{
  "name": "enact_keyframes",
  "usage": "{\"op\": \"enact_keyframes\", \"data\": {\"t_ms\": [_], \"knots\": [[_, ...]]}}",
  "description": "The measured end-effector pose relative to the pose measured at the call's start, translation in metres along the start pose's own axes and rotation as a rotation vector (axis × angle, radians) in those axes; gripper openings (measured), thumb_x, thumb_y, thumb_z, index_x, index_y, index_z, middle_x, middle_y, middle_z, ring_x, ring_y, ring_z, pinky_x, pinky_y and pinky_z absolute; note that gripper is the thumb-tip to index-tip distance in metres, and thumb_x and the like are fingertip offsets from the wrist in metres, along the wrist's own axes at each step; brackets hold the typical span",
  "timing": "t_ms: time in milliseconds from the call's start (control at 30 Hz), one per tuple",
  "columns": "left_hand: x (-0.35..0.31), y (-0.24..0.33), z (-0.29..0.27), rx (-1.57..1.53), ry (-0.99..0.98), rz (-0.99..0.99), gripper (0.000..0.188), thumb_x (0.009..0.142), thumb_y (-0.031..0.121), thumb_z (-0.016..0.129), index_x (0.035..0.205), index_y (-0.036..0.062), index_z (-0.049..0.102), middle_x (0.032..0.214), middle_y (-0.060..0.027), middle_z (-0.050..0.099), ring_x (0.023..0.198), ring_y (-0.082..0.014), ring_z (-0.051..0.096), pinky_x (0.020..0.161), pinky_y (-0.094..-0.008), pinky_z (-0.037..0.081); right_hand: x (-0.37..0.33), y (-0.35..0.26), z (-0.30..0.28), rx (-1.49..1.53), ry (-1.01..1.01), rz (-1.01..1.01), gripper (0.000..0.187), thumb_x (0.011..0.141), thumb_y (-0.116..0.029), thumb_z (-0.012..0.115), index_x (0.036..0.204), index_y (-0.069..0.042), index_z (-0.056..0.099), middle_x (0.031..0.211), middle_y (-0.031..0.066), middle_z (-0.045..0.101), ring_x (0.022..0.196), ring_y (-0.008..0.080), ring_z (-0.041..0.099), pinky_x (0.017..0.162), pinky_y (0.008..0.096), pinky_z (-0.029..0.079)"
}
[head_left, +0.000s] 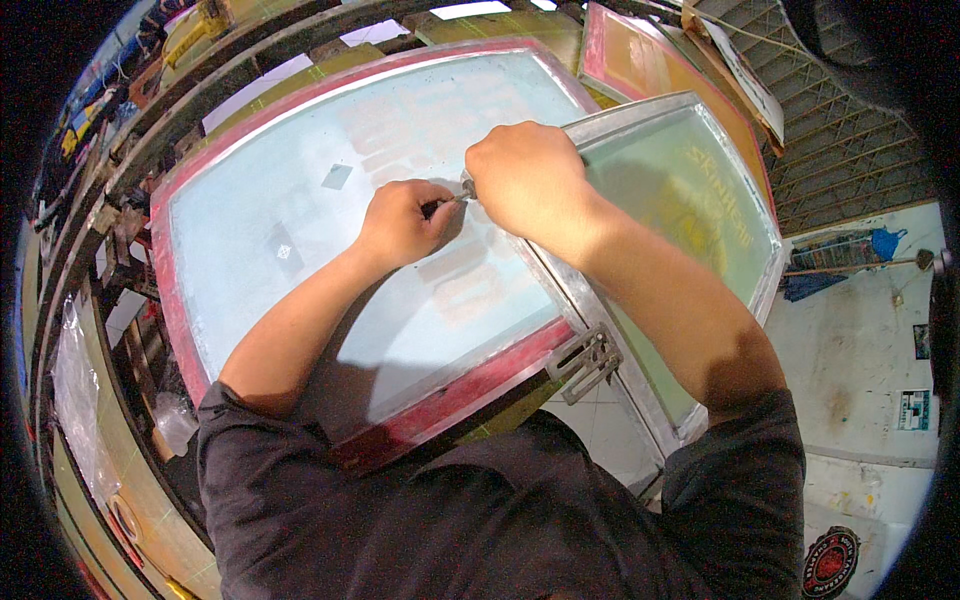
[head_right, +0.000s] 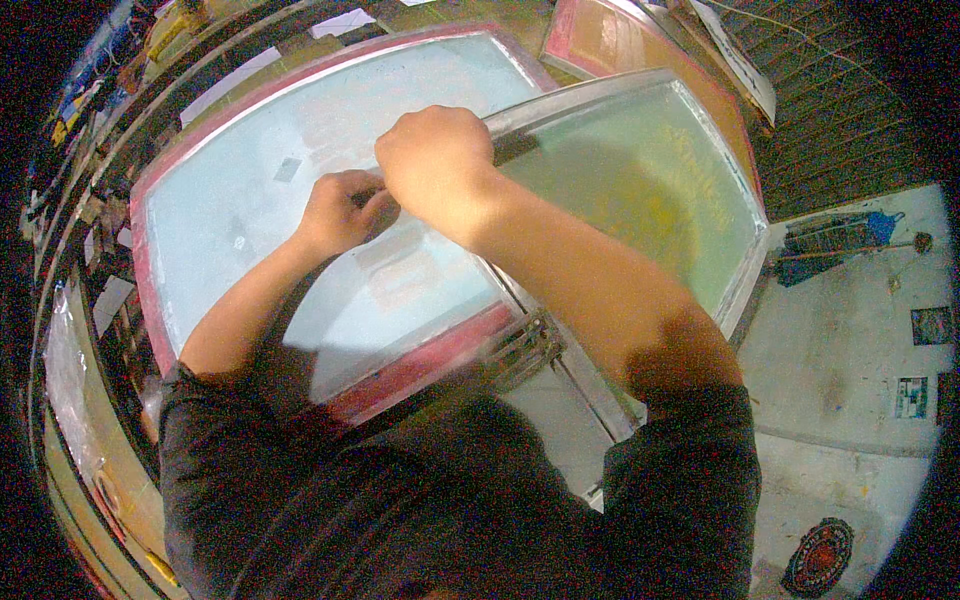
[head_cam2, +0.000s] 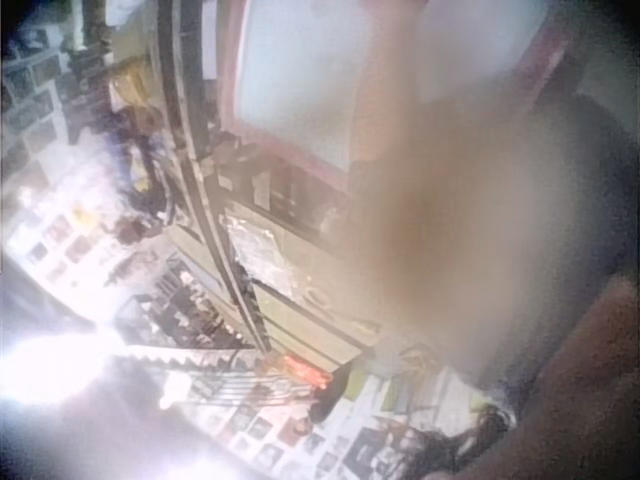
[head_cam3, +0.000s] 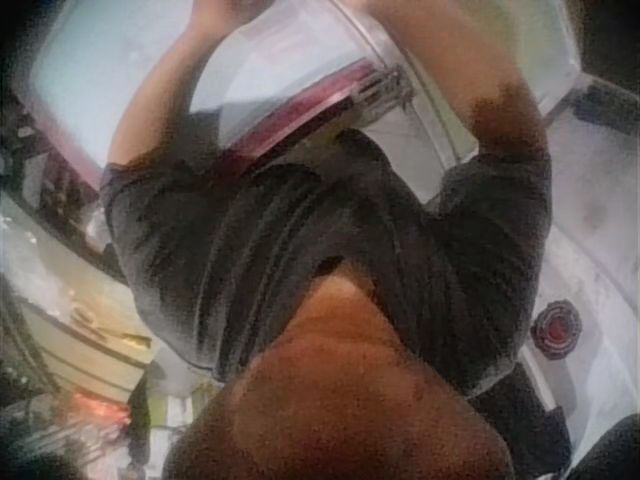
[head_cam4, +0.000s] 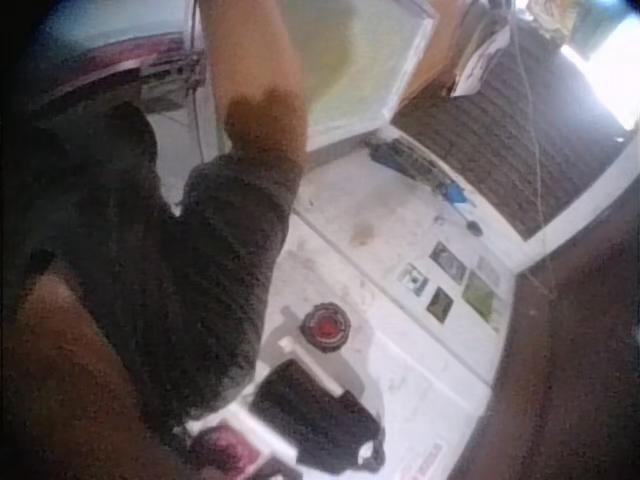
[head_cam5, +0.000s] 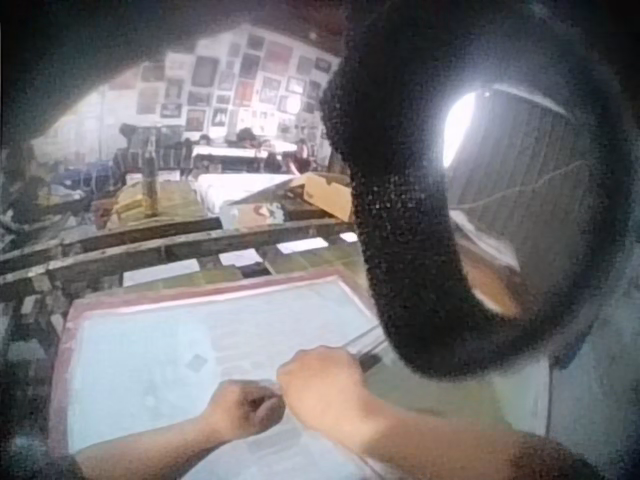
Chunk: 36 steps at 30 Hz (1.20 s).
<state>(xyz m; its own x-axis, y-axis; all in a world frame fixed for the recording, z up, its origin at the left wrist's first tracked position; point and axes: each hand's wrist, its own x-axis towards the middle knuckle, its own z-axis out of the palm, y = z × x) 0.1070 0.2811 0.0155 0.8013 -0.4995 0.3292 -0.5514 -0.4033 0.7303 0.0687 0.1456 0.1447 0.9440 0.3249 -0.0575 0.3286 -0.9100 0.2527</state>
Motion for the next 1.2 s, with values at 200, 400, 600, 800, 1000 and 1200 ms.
{"op": "enact_keyframes", "data": {"t_ms": [200,400,600,800,1000,1200], "knots": [[-0.001,0.003,-0.002,-0.007,-0.003,-0.015,0.015,0.076,0.019,0.062,0.078,0.0059,0.067,0.07,-0.0159,0.062,0.061,-0.0321,0.06,0.056,-0.0374,0.047,-0.003,-0.009,-0.001,-0.028,0.029,0.039,0.011,0.07,-0.011,0.058,0.074,-0.006,0.068,0.075,0.0134,0.066,0.071,0.0285,0.066,0.059,0.0382,0.053],[0.002,-0.001,0.0,0.016,-0.005,0.023,0.014,0.074,0.019,0.063,0.079,0.0059,0.067,0.069,-0.0156,0.062,0.059,-0.0312,0.059,0.056,-0.0367,0.047,-0.004,-0.007,0.002,-0.022,0.067,0.002,0.012,0.071,-0.011,0.058,0.075,-0.006,0.068,0.076,0.014,0.066,0.071,0.0293,0.066,0.06,0.0387,0.053],[0.001,-0.008,0.003,-0.059,0.004,-0.025,0.014,0.073,0.018,0.063,0.08,0.0059,0.067,0.069,-0.0159,0.062,0.058,-0.0292,0.059,0.056,-0.0344,0.048,0.005,0.007,-0.013,0.007,-0.002,0.028,0.015,0.072,-0.014,0.058,0.081,-0.007,0.069,0.081,0.0155,0.066,0.078,0.0309,0.065,0.064,0.0402,0.052],[0.004,-0.009,0.009,-0.123,0.006,-0.026,0.014,0.076,0.017,0.065,0.079,0.0029,0.067,0.068,-0.0145,0.063,0.058,-0.0222,0.061,0.058,-0.032,0.048,-0.028,0.048,-0.028,0.264,0.1,0.191,0.027,0.074,-0.023,0.067,0.099,-0.012,0.067,0.082,0.0159,0.065,0.082,0.0264,0.063,0.073,0.0375,0.049],[-0.001,-0.002,-0.004,-0.007,-0.002,-0.016,0.013,0.081,0.012,0.063,0.086,-0.0005,0.067,0.076,-0.0116,0.066,0.069,-0.0153,0.06,0.065,-0.0288,0.048,-0.143,0.069,0.006,0.806,0.168,0.488,0.03,0.077,-0.018,0.07,0.104,-0.008,0.065,0.079,0.0076,0.066,0.073,0.0126,0.058,0.068,0.0273,0.046],[-0.009,0.062,-0.015,0.099,-0.09,0.354,0.021,0.075,0.011,0.071,0.093,0.0039,0.067,0.09,-0.0117,0.065,0.08,-0.022,0.06,0.07,-0.0302,0.047,-0.25,0.049,0.078,0.971,0.33,0.749,0.022,0.079,-0.012,0.067,0.099,-0.001,0.066,0.077,0.0036,0.064,0.069,0.0074,0.055,0.065,0.0227,0.045]]}}
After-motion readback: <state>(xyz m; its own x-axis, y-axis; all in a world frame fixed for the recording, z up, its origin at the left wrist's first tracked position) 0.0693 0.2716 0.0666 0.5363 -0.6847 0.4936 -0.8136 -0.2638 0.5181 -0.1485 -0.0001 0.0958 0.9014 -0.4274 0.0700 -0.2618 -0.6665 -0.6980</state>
